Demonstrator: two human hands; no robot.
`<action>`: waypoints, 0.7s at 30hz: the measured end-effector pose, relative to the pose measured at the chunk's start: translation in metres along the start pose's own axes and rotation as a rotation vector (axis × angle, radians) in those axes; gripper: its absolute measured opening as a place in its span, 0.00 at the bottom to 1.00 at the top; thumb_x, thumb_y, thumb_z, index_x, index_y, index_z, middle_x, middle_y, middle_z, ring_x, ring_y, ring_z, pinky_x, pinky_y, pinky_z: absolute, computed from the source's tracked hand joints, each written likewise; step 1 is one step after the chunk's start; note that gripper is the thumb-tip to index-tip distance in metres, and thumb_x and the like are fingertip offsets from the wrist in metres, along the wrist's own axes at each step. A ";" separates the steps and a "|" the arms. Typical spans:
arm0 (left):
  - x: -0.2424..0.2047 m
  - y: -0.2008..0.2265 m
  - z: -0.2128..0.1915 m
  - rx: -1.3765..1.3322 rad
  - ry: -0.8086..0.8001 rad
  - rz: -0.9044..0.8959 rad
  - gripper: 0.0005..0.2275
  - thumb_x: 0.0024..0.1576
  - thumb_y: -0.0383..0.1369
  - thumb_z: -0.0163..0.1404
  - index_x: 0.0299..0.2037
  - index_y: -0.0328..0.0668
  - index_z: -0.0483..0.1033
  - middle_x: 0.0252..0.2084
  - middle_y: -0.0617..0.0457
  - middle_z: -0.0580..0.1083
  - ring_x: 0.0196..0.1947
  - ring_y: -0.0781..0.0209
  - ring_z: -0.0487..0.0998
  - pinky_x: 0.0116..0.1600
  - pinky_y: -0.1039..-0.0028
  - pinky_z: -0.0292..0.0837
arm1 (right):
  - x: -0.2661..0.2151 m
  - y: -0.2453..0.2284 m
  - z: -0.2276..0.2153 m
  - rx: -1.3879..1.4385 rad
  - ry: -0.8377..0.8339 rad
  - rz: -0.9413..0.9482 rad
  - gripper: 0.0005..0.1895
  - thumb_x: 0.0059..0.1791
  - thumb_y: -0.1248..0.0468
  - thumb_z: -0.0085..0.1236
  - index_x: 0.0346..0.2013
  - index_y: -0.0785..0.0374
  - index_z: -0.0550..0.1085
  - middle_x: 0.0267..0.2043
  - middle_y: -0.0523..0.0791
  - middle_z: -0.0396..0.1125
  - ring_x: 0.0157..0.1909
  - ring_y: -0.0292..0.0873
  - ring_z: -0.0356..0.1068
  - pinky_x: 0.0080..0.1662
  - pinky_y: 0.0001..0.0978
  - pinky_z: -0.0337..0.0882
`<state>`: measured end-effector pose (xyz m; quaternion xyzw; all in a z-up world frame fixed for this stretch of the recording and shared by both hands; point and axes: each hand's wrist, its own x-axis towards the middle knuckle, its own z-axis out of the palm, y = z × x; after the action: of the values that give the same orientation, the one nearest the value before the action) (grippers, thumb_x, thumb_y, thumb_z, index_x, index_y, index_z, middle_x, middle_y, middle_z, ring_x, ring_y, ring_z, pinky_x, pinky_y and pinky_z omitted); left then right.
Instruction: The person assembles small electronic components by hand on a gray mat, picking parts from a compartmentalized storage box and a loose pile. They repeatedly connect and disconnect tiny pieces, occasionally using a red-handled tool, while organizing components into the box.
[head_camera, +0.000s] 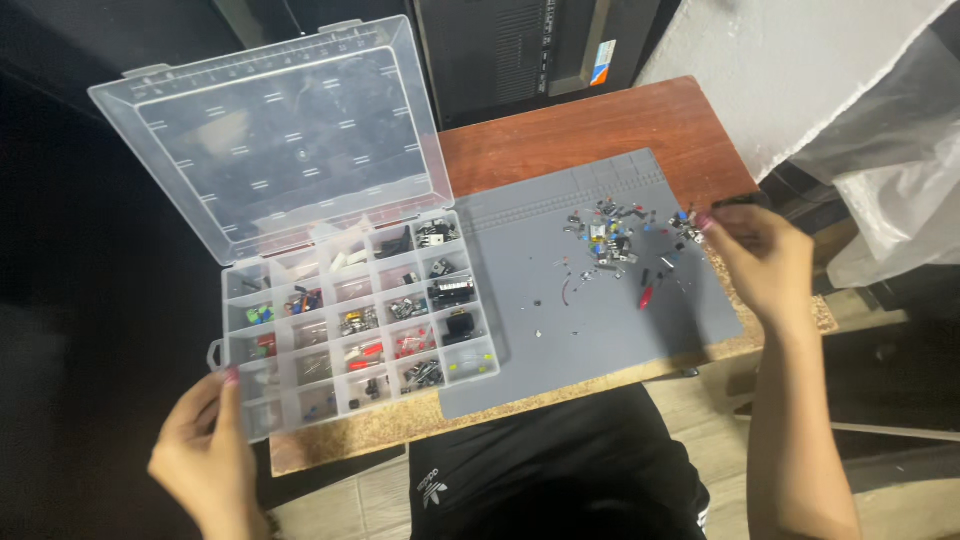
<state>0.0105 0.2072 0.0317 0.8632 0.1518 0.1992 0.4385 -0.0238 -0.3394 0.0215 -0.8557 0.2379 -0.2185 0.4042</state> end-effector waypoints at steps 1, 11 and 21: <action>0.002 -0.013 -0.002 -0.003 -0.005 0.000 0.08 0.66 0.28 0.58 0.52 0.35 0.82 0.44 0.48 0.80 0.44 0.63 0.81 0.50 0.76 0.78 | 0.006 0.023 0.002 -0.004 0.003 0.002 0.12 0.55 0.58 0.66 0.47 0.64 0.80 0.41 0.45 0.76 0.43 0.34 0.73 0.47 0.24 0.72; 0.026 -0.092 0.000 0.374 -0.129 0.147 0.08 0.64 0.30 0.59 0.51 0.42 0.85 0.49 0.50 0.81 0.33 0.57 0.77 0.44 0.68 0.73 | 0.028 0.107 0.015 -0.334 -0.107 -0.100 0.18 0.47 0.68 0.62 0.51 0.61 0.73 0.48 0.53 0.65 0.40 0.52 0.70 0.51 0.43 0.67; 0.033 -0.114 0.004 0.418 -0.212 0.362 0.10 0.62 0.29 0.59 0.52 0.38 0.84 0.49 0.44 0.81 0.49 0.49 0.82 0.54 0.62 0.77 | 0.024 0.113 0.025 -0.309 -0.144 -0.073 0.13 0.49 0.73 0.54 0.48 0.64 0.68 0.45 0.53 0.61 0.46 0.54 0.64 0.52 0.44 0.65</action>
<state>0.0316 0.2833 -0.0568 0.9638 -0.0136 0.1473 0.2217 -0.0168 -0.4025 -0.0786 -0.9291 0.2080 -0.1320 0.2759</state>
